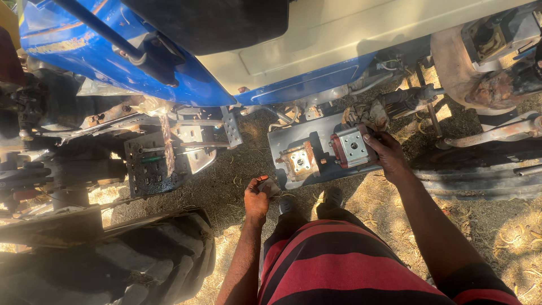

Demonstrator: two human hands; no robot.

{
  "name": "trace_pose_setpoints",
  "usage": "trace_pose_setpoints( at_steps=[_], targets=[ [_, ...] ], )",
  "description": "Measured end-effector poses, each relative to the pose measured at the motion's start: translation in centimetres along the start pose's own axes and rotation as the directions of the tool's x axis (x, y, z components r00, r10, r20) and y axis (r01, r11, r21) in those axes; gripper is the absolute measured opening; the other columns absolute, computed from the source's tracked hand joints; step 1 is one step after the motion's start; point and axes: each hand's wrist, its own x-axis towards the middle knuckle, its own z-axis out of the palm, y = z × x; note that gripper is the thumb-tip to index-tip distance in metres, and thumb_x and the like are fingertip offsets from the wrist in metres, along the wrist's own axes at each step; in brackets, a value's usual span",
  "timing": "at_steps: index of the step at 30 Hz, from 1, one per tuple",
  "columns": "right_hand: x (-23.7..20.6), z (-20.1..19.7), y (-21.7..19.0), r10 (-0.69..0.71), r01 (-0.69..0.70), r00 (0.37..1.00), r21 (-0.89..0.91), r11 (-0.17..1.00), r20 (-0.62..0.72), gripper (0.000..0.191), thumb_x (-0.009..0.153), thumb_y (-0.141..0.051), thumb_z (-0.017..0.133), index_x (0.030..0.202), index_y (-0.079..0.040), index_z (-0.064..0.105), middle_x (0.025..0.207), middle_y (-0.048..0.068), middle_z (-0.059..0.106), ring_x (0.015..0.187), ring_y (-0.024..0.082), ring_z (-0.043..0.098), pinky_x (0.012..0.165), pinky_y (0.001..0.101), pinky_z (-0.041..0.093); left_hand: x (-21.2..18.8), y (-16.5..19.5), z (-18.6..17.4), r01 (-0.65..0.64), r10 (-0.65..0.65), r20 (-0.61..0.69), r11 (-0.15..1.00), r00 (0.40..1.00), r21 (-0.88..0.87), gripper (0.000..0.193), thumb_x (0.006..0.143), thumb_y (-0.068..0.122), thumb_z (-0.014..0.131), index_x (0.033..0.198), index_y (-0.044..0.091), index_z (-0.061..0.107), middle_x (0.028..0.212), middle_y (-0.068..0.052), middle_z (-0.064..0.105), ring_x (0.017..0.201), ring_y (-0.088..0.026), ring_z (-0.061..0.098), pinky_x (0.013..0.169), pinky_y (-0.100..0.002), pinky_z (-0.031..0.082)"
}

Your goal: The person works beside a blue tractor, handling a red and silver hydraulic pump on a metal tray. They turn the pump over, wipe it with a rag, then reach into the tractor's frame and work the pump into the mounting area near the wheel, adjusting it by hand.

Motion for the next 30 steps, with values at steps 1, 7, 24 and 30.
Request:
trace_pose_setpoints(
  at_steps=[1,7,24,30],
  targets=[
    [0.0,0.0,0.1,-0.038,0.038,0.999,0.012,0.999,0.004,0.059,0.085,-0.04,0.08,0.127,-0.004,0.061,0.114,0.013,0.069,0.104,0.023,0.068,0.082,0.0411,0.058,0.2,-0.1,-0.1,-0.026,0.026,0.02,1.0,0.999,0.0,0.031,0.093,-0.007,0.058,0.121,0.005,0.064,0.11,-0.012,0.071,0.087,-0.02,0.071,0.069,-0.034,0.06],
    [-0.8,0.1,0.4,-0.128,0.129,0.992,0.075,0.989,-0.018,0.048,0.089,-0.035,0.079,0.122,-0.006,0.061,0.108,0.006,0.066,0.099,0.019,0.066,0.077,0.0393,0.057,1.4,-0.2,-1.0,-0.05,0.053,0.107,0.998,0.993,-0.033,0.031,0.091,-0.007,0.059,0.119,0.003,0.064,0.106,-0.013,0.074,0.083,-0.02,0.073,0.069,-0.033,0.062],
    [-5.2,1.3,1.1,-0.221,0.241,0.955,0.085,0.967,-0.199,0.041,0.094,-0.032,0.076,0.124,-0.007,0.062,0.097,0.004,0.064,0.089,0.014,0.065,0.073,0.0336,0.057,1.3,3.7,-1.8,-0.13,0.093,0.151,0.956,0.984,0.263,0.035,0.089,0.0,0.062,0.122,0.01,0.071,0.112,-0.01,0.071,0.101,-0.018,0.07,0.092,-0.034,0.061],
    [-5.6,1.5,3.4,-0.32,0.363,0.881,0.065,0.929,-0.348,0.041,0.097,-0.026,0.076,0.129,-0.008,0.058,0.104,0.003,0.066,0.093,0.012,0.066,0.075,0.0276,0.057,1.0,4.4,-1.9,-0.228,0.21,0.143,0.966,0.967,0.123,0.034,0.084,-0.004,0.067,0.117,0.002,0.066,0.103,-0.012,0.069,0.093,-0.019,0.067,0.084,-0.034,0.058]
  ],
)
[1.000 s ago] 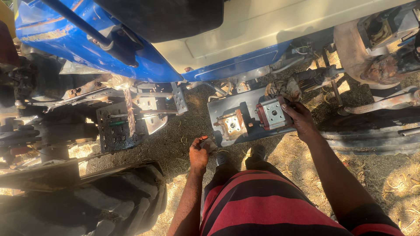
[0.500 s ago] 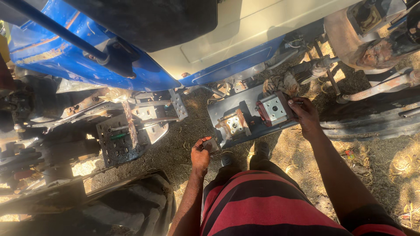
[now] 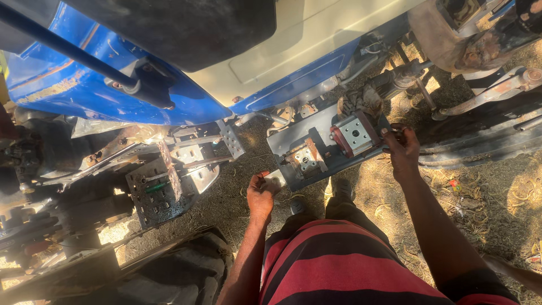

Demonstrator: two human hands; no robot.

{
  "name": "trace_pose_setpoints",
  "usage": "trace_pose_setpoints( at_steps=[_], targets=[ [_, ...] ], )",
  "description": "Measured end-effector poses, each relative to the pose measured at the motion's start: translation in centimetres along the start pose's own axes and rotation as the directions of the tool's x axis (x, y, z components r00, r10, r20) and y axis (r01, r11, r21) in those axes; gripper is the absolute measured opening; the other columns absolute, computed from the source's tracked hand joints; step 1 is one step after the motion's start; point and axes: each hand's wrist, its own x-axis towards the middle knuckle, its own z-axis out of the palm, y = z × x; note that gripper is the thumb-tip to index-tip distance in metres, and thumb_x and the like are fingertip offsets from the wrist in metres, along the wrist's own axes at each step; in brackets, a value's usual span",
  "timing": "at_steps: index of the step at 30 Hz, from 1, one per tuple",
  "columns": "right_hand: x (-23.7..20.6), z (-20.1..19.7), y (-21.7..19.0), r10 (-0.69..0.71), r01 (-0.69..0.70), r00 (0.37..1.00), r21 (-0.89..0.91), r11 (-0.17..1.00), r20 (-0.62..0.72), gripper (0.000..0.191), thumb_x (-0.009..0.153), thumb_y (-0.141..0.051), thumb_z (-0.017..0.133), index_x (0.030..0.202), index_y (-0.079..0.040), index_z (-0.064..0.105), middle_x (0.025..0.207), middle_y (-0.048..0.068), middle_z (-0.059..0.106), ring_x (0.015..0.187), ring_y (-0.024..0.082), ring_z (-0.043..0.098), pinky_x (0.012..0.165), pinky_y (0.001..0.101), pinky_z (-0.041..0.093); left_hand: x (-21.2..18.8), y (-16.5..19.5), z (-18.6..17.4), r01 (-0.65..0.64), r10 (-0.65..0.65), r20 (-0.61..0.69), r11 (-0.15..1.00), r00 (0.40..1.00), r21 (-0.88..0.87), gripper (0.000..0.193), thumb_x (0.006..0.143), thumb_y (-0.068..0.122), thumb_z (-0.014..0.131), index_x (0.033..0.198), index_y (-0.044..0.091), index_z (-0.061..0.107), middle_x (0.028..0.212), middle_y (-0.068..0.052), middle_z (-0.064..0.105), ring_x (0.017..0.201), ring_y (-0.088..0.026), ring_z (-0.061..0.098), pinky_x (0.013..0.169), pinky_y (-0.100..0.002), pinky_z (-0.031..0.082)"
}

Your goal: The person works beside a blue tractor, handling a red and silver hydraulic pump on a metal tray. They turn the pump over, wipe it with a rag, then reach into the tractor's frame and work the pump into the mounting area near the wheel, adjusting it by hand.

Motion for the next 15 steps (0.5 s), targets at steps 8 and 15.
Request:
trace_pose_setpoints(
  at_steps=[8,15],
  targets=[
    [-1.6,-0.9,2.8,-0.104,0.109,0.992,0.073,0.991,-0.068,0.038,0.101,-0.019,0.076,0.132,-0.01,0.056,0.113,0.002,0.061,0.099,0.01,0.063,0.077,0.0258,0.055,-0.1,0.1,1.4,0.064,-0.06,0.024,0.973,0.998,-0.22,0.021,0.09,0.009,0.072,0.108,-0.001,0.07,0.093,-0.009,0.072,0.081,-0.015,0.071,0.071,-0.032,0.064],
    [-4.4,-1.6,3.3,-0.096,0.106,0.989,0.089,0.99,-0.111,0.036,0.101,-0.019,0.074,0.131,-0.009,0.057,0.109,0.002,0.065,0.095,0.01,0.065,0.073,0.0249,0.057,0.2,2.1,5.5,0.008,-0.014,0.116,0.999,0.993,0.044,0.02,0.09,0.01,0.073,0.108,0.002,0.07,0.084,-0.007,0.076,0.068,-0.012,0.068,0.058,-0.028,0.051]
  ],
)
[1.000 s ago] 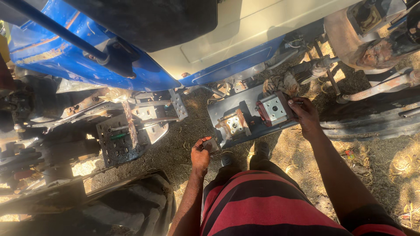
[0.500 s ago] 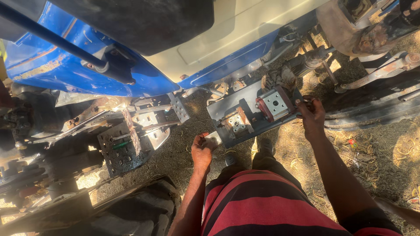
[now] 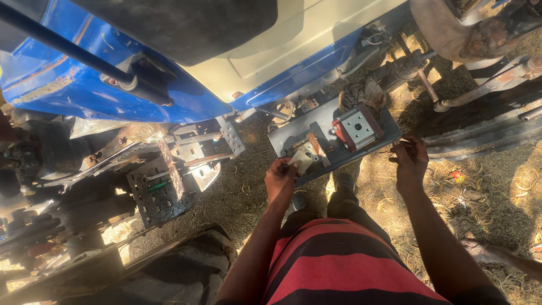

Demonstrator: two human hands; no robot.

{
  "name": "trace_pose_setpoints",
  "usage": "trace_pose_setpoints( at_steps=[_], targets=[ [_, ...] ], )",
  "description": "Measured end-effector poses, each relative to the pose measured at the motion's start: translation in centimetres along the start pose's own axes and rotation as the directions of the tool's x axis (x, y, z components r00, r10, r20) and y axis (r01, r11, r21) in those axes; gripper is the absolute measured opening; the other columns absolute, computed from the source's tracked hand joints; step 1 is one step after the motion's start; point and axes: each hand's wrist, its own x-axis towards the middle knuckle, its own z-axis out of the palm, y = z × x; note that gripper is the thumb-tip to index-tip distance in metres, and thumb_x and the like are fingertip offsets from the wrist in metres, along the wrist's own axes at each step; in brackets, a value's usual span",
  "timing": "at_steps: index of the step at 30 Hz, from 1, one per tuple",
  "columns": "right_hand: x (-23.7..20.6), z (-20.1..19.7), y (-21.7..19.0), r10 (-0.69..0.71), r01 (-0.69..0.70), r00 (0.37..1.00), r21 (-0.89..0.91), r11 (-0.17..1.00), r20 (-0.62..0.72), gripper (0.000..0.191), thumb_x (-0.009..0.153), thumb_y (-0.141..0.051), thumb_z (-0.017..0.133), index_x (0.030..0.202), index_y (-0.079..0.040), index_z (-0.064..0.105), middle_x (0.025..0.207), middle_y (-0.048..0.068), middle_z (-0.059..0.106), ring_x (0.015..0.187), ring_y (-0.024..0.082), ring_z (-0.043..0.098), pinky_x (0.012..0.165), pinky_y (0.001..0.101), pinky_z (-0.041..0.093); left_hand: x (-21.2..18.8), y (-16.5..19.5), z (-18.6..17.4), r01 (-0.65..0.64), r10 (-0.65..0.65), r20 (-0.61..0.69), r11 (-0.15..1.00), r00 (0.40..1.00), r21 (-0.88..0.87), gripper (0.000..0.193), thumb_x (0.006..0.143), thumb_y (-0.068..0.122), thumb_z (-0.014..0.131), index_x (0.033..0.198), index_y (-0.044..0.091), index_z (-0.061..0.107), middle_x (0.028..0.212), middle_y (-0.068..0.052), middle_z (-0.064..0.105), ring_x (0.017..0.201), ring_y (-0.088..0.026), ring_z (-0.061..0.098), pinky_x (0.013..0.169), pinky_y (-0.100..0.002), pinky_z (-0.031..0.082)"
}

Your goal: The person works beside a blue tractor, handling a red and silver hydraulic pump on a metal tray. They turn the pump over, wipe it with a rag, then reach into the tractor's frame and work the pump into the mounting area near the wheel, adjusting it by hand.

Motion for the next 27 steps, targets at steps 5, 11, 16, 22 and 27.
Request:
trace_pose_setpoints(
  at_steps=[5,11,16,22,27],
  targets=[
    [-2.4,-1.2,-0.3,0.057,-0.057,0.998,-0.08,0.995,-0.006,0.036,0.102,-0.02,0.07,0.132,-0.007,0.056,0.109,0.004,0.066,0.097,0.012,0.065,0.075,0.0263,0.055,1.7,1.8,2.5,-0.046,0.053,-0.007,0.923,0.999,0.383,0.021,0.09,0.014,0.074,0.11,0.008,0.072,0.083,-0.008,0.078,0.067,-0.013,0.073,0.061,-0.03,0.059],
    [-4.0,-2.2,-0.3,0.105,-0.105,0.994,-0.118,0.987,-0.008,0.04,0.101,-0.022,0.069,0.135,-0.005,0.055,0.107,0.006,0.065,0.096,0.014,0.065,0.076,0.0282,0.055,1.9,2.7,2.5,-0.241,0.229,0.098,0.759,0.968,0.604,0.025,0.086,0.018,0.078,0.109,0.009,0.071,0.082,-0.015,0.078,0.073,-0.028,0.077,0.067,-0.039,0.059],
    [-4.2,-2.5,-0.1,0.141,-0.141,0.99,-0.12,0.983,-0.011,0.042,0.099,-0.021,0.07,0.135,-0.004,0.055,0.106,0.006,0.065,0.095,0.015,0.065,0.076,0.0293,0.054,2.9,3.9,2.4,-0.405,0.321,0.25,0.656,0.913,0.636,0.023,0.087,0.017,0.076,0.107,0.008,0.068,0.084,-0.017,0.077,0.08,-0.031,0.079,0.071,-0.04,0.063],
    [-4.0,-2.5,0.1,0.148,-0.146,0.989,-0.153,0.977,-0.003,0.041,0.099,-0.02,0.069,0.134,-0.005,0.055,0.105,0.007,0.065,0.094,0.015,0.066,0.075,0.0299,0.054,1.2,5.3,2.6,-0.348,0.282,0.221,0.57,0.934,0.744,0.029,0.087,0.018,0.077,0.112,0.008,0.065,0.101,-0.017,0.076,0.092,-0.032,0.076,0.081,-0.042,0.061],
    [-4.2,-2.5,0.5,0.144,-0.142,0.99,-0.133,0.981,0.007,0.04,0.098,-0.018,0.07,0.134,-0.005,0.055,0.106,0.007,0.065,0.094,0.015,0.066,0.075,0.0297,0.054,-1.2,3.3,2.8,-0.653,0.664,0.326,0.326,0.673,0.684,0.023,0.088,0.013,0.076,0.11,0.011,0.071,0.123,-0.01,0.072,0.118,-0.028,0.068,0.096,-0.044,0.055]
  ],
)
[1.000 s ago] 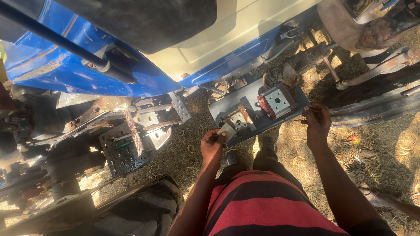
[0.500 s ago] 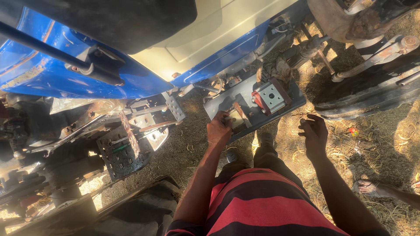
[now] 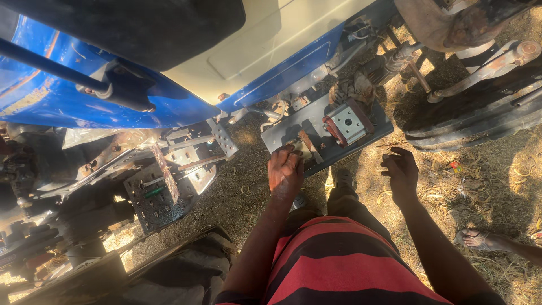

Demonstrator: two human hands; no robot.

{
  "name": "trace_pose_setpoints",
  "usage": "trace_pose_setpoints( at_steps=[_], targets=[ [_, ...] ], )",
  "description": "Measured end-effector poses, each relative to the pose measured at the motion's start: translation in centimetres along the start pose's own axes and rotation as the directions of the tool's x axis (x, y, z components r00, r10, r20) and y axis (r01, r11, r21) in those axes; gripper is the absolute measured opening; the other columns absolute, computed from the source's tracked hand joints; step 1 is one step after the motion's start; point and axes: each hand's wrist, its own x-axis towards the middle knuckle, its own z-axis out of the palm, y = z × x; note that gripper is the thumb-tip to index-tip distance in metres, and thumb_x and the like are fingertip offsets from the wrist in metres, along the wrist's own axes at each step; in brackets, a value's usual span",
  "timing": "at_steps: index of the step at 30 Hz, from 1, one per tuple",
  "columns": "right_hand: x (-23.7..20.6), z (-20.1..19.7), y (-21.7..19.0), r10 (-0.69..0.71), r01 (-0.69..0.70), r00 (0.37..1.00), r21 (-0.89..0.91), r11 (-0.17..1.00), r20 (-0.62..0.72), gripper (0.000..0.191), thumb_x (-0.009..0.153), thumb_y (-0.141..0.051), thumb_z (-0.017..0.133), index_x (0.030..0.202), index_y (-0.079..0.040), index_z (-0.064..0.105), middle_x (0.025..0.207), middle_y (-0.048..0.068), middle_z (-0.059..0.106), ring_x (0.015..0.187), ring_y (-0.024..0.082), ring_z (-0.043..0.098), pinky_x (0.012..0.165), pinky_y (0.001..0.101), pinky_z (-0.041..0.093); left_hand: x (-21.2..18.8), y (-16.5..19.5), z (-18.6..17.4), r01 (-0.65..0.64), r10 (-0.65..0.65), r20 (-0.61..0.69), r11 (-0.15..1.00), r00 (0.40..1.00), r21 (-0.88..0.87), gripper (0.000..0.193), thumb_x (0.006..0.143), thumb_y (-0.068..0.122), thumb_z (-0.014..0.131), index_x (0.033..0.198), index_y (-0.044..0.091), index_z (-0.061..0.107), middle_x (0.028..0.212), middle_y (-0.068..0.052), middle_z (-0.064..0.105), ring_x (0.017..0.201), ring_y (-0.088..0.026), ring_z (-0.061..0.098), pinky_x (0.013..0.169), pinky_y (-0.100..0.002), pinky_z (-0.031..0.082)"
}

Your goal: The person works beside a blue tractor, handling a red and silver hydraulic pump on a metal tray. They turn the pump over, wipe it with a rag, then reach into the tractor's frame and work the pump into the mounting area near the wheel, adjusting it by hand.

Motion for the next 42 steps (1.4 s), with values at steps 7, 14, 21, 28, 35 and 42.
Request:
trace_pose_setpoints(
  at_steps=[7,14,21,28,35,42],
  targets=[
    [-0.2,0.2,0.0,0.018,-0.017,1.0,-0.018,1.0,0.018,0.039,0.099,-0.019,0.068,0.133,-0.005,0.056,0.105,0.007,0.064,0.094,0.015,0.065,0.075,0.0301,0.054,-3.1,-0.8,1.7,-0.195,0.171,0.144,0.965,0.975,0.177,0.055,0.101,0.028,0.064,0.147,0.001,0.052,0.154,-0.015,0.05,0.149,-0.031,0.041,0.122,-0.058,0.029],
    [-0.2,0.7,0.6,0.03,-0.03,0.999,-0.017,0.999,0.016,0.04,0.098,-0.02,0.069,0.132,-0.005,0.056,0.105,0.007,0.064,0.093,0.015,0.065,0.074,0.0297,0.054,-4.0,-1.0,1.8,-0.202,0.133,0.305,0.957,0.943,0.208,0.073,0.1,0.039,0.058,0.157,0.0,0.034,0.167,-0.017,0.028,0.158,-0.031,0.018,0.126,-0.06,0.014],
    [-0.2,1.2,0.6,0.007,-0.007,0.999,-0.01,1.0,0.035,0.037,0.098,-0.019,0.069,0.131,-0.006,0.057,0.106,0.006,0.066,0.092,0.014,0.066,0.073,0.0289,0.054,-3.6,-0.2,1.3,-0.119,0.062,0.31,0.978,0.949,0.171,0.068,0.103,0.037,0.057,0.157,0.001,0.037,0.168,-0.016,0.029,0.16,-0.031,0.021,0.127,-0.058,0.016],
    [0.0,0.7,0.4,0.022,-0.022,0.999,0.001,1.0,0.033,0.036,0.097,-0.017,0.068,0.13,-0.007,0.058,0.103,0.005,0.067,0.092,0.013,0.065,0.073,0.0287,0.054,-3.3,-0.1,1.5,-0.189,0.124,0.281,0.957,0.952,0.219,0.074,0.1,0.038,0.058,0.158,0.0,0.033,0.166,-0.018,0.028,0.158,-0.035,0.021,0.126,-0.059,0.014],
    [0.1,0.9,-0.7,0.009,-0.01,0.999,0.02,1.0,0.045,0.037,0.097,-0.016,0.069,0.13,-0.007,0.058,0.103,0.005,0.067,0.092,0.013,0.065,0.074,0.029,0.053,-3.2,0.4,1.2,-0.118,0.035,0.373,0.972,0.927,0.202,0.09,0.091,0.041,0.068,0.159,0.002,0.025,0.168,-0.018,0.022,0.157,-0.036,0.016,0.124,-0.061,0.011],
    [0.6,0.0,-0.3,0.002,0.001,0.997,-0.037,0.999,0.078,0.041,0.092,-0.012,0.067,0.131,-0.008,0.056,0.107,0.003,0.068,0.095,0.012,0.066,0.076,0.0288,0.054,1.6,1.3,1.0,0.022,-0.171,0.502,0.957,0.848,0.289,0.119,0.076,0.035,0.087,0.162,0.017,0.007,0.16,-0.027,0.023,0.151,-0.044,0.019,0.124,-0.066,0.01]
  ],
)
